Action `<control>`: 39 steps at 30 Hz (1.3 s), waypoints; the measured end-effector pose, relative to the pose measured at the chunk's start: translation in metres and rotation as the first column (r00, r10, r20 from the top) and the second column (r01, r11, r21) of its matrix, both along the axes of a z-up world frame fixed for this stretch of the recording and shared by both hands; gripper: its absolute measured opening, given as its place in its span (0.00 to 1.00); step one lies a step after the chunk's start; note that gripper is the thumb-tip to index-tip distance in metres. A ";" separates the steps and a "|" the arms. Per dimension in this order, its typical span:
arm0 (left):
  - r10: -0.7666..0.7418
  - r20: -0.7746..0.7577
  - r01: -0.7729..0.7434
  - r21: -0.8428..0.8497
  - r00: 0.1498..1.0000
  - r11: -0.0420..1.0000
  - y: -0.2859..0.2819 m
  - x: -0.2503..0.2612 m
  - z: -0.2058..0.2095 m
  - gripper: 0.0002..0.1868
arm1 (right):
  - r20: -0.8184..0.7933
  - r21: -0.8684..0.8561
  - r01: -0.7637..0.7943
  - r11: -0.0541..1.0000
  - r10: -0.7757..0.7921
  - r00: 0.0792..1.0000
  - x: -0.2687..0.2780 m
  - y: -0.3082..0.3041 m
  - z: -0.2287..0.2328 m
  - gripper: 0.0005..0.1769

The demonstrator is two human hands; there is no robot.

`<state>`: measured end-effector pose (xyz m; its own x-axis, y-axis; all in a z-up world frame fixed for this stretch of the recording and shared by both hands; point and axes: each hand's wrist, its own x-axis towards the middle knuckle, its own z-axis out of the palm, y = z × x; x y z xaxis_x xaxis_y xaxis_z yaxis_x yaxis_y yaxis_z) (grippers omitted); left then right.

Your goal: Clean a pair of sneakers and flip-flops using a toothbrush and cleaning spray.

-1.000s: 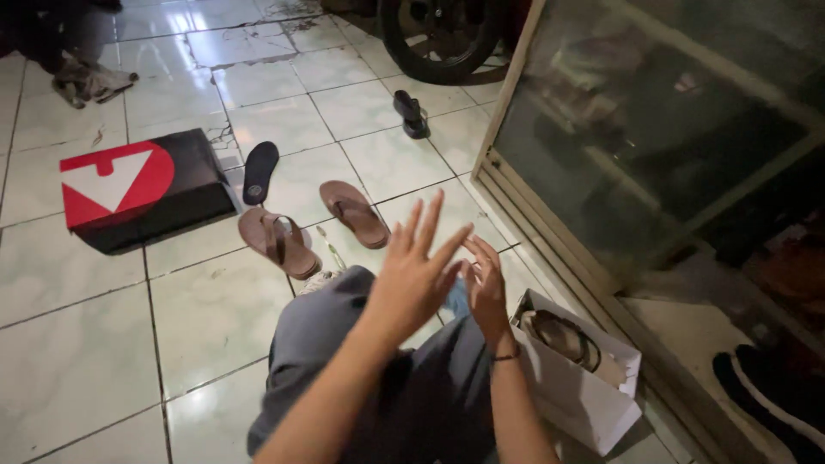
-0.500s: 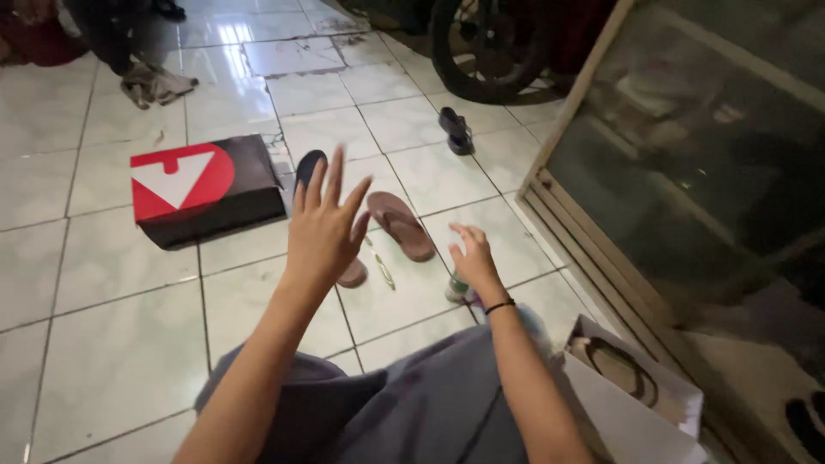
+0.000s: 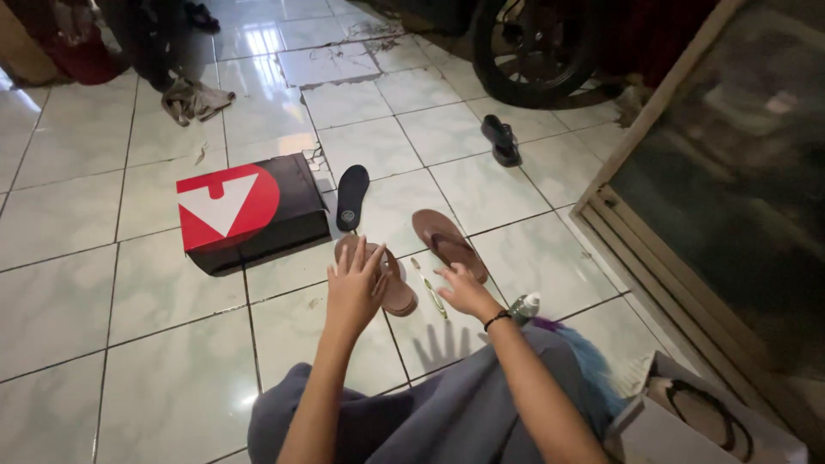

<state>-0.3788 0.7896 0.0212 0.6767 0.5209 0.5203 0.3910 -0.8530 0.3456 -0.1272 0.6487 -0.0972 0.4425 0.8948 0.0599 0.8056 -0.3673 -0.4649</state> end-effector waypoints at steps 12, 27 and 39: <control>0.188 -0.286 -0.285 -0.347 0.939 0.894 0.063 0.056 -0.148 0.28 | -0.122 -0.340 0.057 0.939 -0.104 0.987 0.011 0.012 -0.103 0.31; -0.017 -0.431 -0.153 -0.357 0.902 0.921 0.095 0.051 -0.241 0.30 | 0.346 -0.157 0.442 0.883 -0.371 0.862 0.053 -0.009 0.006 0.24; -0.053 -0.401 -0.088 -0.325 0.915 0.942 0.094 0.044 -0.238 0.28 | 0.093 -0.580 0.497 0.645 -0.554 0.828 0.105 -0.094 -0.035 0.31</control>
<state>-0.3345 0.8834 -0.2169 0.7782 0.6279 0.0049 0.5693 -0.7089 0.4164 -0.0222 0.5543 -0.1320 0.8264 0.3639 -0.4296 0.3626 -0.9277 -0.0883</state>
